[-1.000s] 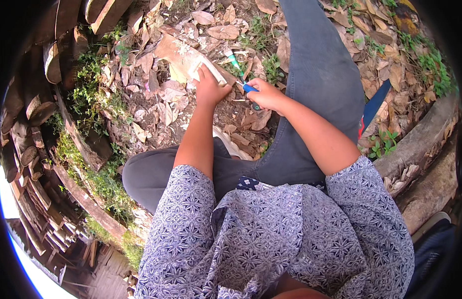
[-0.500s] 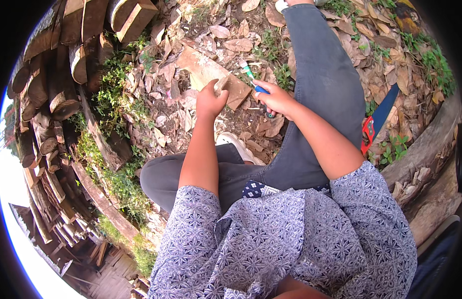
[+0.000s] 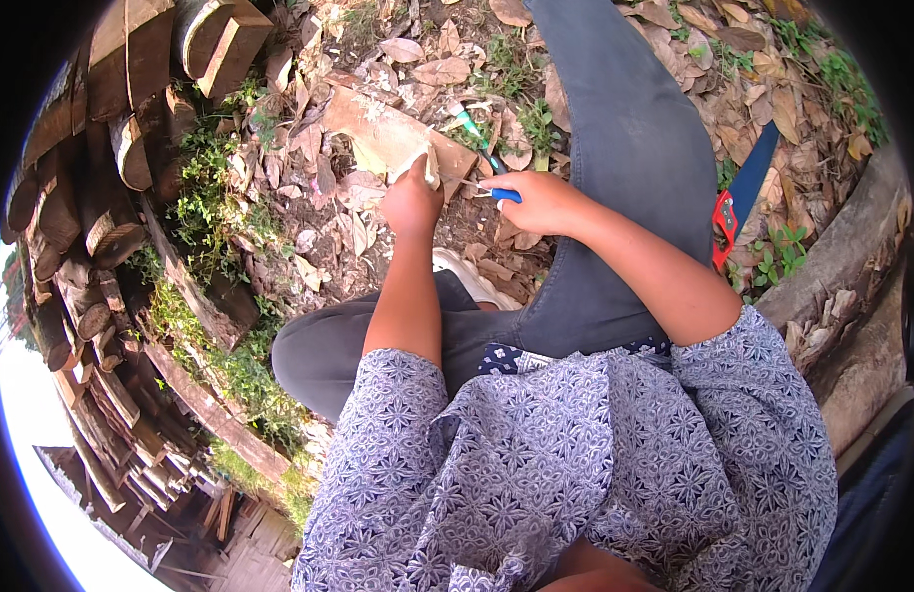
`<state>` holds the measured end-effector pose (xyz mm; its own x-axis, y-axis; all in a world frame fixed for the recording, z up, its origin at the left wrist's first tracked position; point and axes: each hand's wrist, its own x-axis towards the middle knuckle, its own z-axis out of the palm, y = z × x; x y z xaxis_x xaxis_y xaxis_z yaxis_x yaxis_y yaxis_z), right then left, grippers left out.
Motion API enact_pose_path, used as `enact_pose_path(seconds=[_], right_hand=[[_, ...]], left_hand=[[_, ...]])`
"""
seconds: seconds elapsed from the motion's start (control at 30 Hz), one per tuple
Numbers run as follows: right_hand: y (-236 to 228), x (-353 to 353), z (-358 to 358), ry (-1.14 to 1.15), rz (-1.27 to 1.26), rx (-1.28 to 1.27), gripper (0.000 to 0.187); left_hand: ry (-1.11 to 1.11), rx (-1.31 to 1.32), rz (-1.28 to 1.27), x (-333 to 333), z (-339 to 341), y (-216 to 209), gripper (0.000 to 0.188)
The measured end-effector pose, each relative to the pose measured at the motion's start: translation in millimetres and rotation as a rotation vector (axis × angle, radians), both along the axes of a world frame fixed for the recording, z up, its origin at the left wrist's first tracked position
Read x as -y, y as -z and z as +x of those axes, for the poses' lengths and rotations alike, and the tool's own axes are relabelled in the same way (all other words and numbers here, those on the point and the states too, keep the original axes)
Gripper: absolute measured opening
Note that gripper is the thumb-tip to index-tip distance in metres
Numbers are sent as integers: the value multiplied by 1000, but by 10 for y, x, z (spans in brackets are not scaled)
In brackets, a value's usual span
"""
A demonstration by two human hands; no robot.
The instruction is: The person sits on the ground and uses a chisel and hammer to carve and shape a small wooden box. They repeatedly strike the chisel to remove wood and refine the edges of the box.
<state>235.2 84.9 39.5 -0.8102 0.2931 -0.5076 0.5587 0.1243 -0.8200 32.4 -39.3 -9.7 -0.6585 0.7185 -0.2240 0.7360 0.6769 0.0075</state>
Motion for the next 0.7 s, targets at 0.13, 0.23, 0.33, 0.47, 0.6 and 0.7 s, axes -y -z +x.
enact_pose_path(seconds=[0.13, 0.23, 0.33, 0.47, 0.6, 0.7], right_hand=[[21, -16, -32, -11, 18, -27, 44], [12, -65, -59, -22, 37, -60, 42], [-110, -127, -117, -49, 23, 9, 42], [61, -108, -224, -64, 78, -4, 42], [326, -70, -521, -40, 149, -3, 42], [426, -101, -723, -35, 157, 68, 43]], left_hand=[[13, 3, 14, 29, -55, 35, 58], [22, 9, 18, 23, -104, 31, 56], [21, 9, 16, 37, -135, 51, 55], [44, 14, -14, 51, -144, 114, 56], [51, -9, 25, 89, -123, 203, 57], [24, 6, 14, 53, -114, 125, 57]])
